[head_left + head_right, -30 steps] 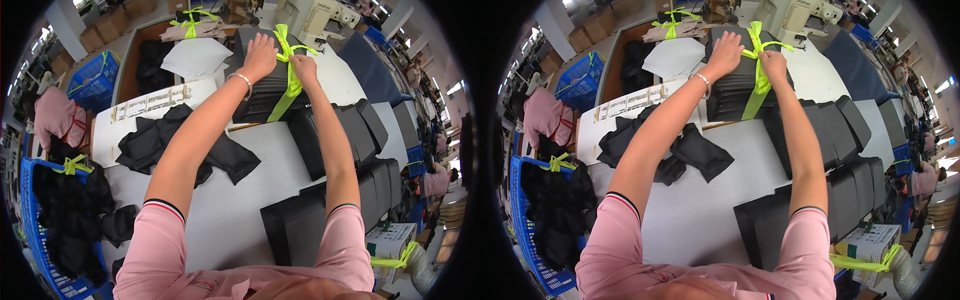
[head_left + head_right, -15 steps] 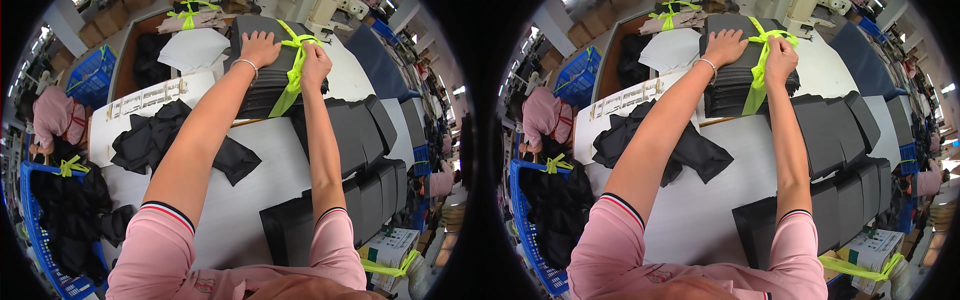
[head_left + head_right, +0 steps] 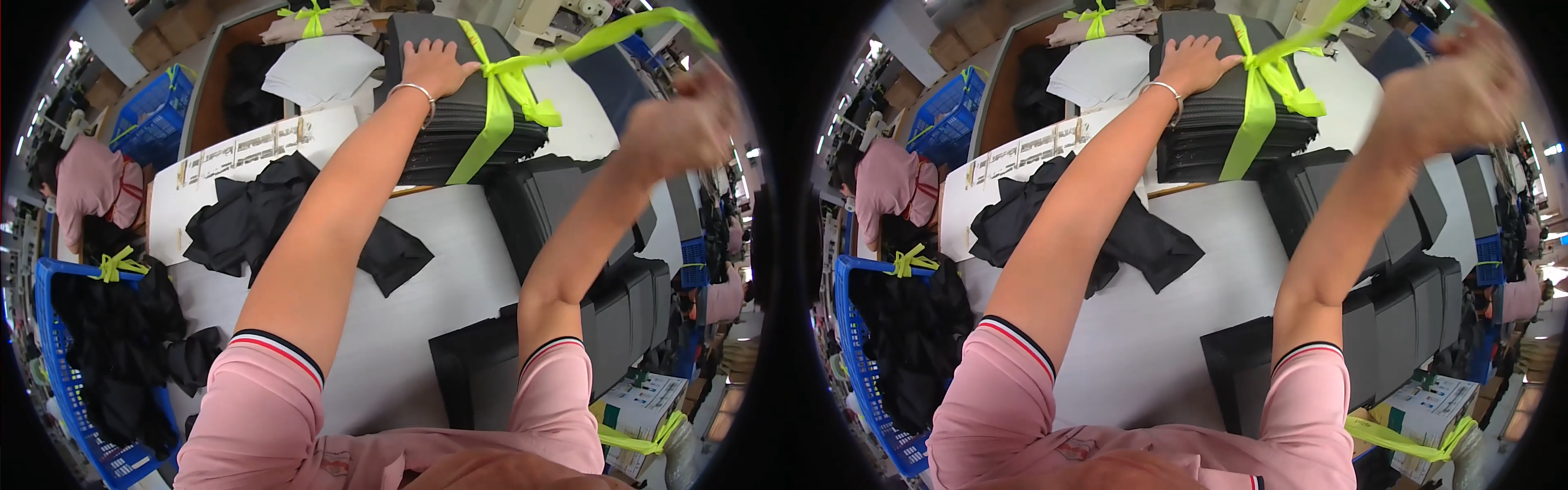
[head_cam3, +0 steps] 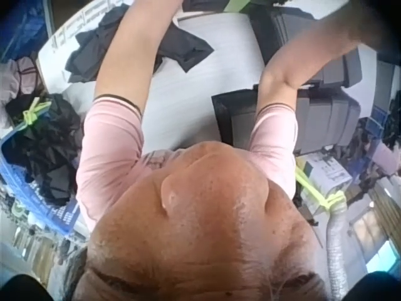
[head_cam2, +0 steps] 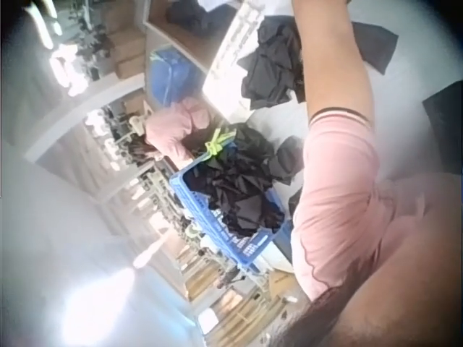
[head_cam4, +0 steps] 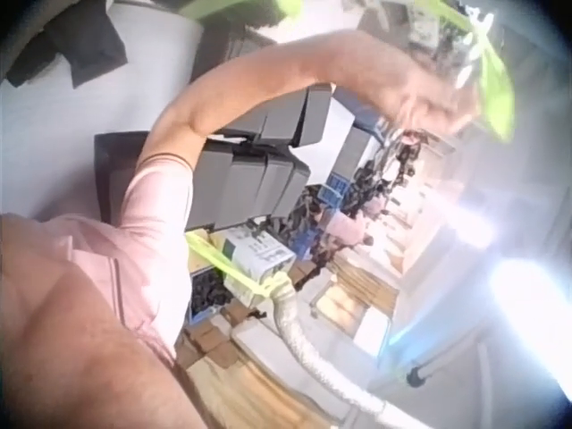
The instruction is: Organizing and stacking black accordion-style industrial parts on a table.
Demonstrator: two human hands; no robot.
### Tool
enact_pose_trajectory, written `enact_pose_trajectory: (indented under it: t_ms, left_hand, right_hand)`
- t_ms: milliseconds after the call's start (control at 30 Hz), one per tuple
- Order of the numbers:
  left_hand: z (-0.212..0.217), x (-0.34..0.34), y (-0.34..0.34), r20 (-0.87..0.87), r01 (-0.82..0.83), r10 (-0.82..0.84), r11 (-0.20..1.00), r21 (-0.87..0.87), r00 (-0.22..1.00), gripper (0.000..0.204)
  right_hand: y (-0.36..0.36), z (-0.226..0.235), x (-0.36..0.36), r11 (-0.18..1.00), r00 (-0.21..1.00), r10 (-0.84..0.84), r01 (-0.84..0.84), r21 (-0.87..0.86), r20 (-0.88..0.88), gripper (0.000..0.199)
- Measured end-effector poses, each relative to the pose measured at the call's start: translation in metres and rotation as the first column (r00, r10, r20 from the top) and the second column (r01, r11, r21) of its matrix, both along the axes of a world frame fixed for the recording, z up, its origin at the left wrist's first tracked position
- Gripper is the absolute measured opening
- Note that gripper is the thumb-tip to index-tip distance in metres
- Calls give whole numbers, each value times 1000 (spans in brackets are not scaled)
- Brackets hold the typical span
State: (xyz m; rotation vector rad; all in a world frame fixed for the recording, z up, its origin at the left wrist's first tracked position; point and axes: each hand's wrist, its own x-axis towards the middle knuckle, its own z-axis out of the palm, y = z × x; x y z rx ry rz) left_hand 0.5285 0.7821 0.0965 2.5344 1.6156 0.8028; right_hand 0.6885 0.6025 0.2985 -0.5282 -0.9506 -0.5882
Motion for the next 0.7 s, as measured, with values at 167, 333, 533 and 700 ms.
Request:
enact_pose_trajectory:
  t_ms: [167, 333, 533, 700]
  left_hand:
    - [-5, -11, 0, -8, -18, 18, 999, 35, 1000, 74]
    - [0, -17, -5, -126, -48, 45, 999, -20, 991, 79]
    - [1, -2, -8, -67, -25, 25, 1000, -1, 997, 82]
    - [-9, -15, -3, -14, -35, 35, 999, 30, 999, 79]
  right_hand:
    - [24, 3, 43, 944, 974, 226, -225, -244, -22, 19]
    - [89, -135, 23, 344, 916, 116, 326, -881, 384, 39]
    - [125, -159, 21, 201, 723, 352, 562, -803, 594, 41]
    - [93, -106, 29, 6, 738, 597, 388, -922, 315, 18]
